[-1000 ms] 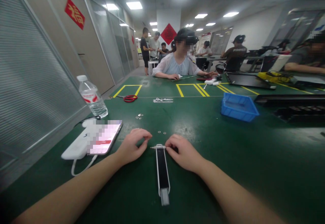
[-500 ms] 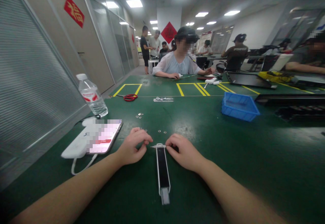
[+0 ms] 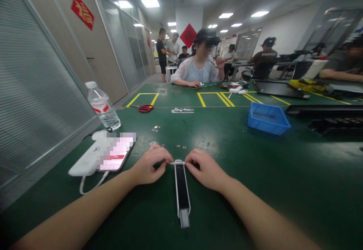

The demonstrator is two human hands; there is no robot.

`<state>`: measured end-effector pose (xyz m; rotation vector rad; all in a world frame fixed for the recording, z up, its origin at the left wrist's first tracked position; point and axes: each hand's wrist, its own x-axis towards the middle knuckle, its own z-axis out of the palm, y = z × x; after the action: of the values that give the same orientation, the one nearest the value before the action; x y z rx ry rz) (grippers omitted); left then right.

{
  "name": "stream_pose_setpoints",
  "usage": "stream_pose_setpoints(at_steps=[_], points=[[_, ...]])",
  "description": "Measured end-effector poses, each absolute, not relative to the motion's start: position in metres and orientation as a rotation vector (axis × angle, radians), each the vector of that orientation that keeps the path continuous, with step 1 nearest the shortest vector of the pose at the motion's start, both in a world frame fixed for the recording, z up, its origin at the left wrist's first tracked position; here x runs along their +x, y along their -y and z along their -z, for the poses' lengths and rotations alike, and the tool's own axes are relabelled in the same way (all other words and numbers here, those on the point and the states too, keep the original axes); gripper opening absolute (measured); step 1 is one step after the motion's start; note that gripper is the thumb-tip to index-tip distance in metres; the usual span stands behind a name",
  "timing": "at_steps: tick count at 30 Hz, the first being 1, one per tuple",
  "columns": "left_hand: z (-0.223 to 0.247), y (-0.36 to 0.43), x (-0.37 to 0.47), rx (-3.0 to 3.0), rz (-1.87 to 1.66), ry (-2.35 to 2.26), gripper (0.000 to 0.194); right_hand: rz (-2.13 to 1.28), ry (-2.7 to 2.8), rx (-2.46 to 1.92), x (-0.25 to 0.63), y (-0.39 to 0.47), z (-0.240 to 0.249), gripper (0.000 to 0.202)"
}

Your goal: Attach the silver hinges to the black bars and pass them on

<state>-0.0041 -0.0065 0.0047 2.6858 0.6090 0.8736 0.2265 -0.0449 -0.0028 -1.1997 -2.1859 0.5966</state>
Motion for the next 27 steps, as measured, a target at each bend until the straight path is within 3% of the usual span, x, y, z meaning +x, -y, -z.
stream_pose_setpoints(at_steps=[27], points=[[-0.0043,0.0085,-0.0030,2.666,-0.933,-0.499,0.022,-0.614,2.199,-1.209,0.2271,0.0449,0.0035,0.013]])
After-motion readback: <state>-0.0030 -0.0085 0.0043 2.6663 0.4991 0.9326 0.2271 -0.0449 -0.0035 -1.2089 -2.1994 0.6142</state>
